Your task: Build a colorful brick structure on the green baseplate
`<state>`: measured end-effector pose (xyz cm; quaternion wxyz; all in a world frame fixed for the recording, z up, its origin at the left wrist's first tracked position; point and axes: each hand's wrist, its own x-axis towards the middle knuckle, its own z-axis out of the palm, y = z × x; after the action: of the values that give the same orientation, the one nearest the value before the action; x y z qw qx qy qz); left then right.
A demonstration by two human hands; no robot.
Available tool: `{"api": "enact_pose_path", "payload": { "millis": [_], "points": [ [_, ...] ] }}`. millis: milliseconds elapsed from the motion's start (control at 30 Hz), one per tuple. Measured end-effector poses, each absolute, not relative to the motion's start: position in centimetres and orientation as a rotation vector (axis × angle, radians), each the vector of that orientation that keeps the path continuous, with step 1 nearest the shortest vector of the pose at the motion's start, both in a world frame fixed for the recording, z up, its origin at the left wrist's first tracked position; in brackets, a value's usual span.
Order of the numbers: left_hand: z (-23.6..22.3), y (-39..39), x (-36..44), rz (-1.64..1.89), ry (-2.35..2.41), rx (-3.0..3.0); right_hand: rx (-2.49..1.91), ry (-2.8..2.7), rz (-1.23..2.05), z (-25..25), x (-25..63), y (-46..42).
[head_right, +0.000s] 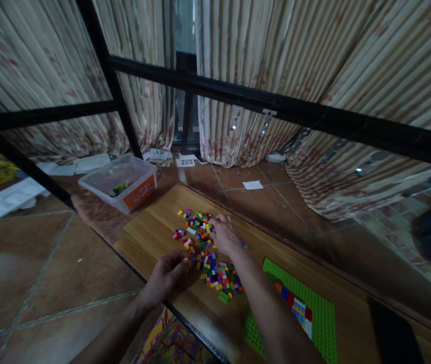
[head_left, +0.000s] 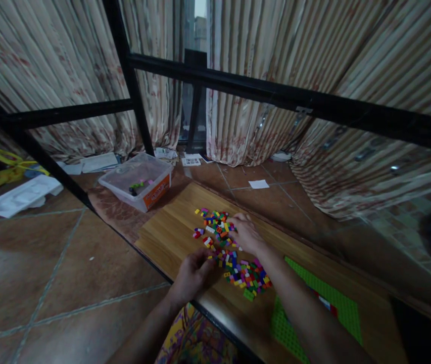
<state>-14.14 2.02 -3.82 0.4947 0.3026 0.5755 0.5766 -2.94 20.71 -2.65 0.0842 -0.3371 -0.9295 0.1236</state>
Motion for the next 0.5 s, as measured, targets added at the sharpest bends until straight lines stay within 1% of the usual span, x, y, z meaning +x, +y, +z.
{"api": "enact_pose_path", "payload": {
  "millis": [233, 400, 500],
  "points": [
    [-2.6, 2.5, -13.9, 1.447, 1.187, 0.294, -0.917, -2.717, 0.448, -1.6, -0.9, 18.0],
    [-2.6, 3.9, -12.7, 1.441, 1.203, 0.427, -0.900, -2.557, 0.835, -0.5, 0.8, 13.8],
    [-2.7, 4.5, -11.9, 1.461, 1.205, 0.535, -0.942, -2.309, 1.125, -0.7, 1.5, 12.2]
  ]
}}
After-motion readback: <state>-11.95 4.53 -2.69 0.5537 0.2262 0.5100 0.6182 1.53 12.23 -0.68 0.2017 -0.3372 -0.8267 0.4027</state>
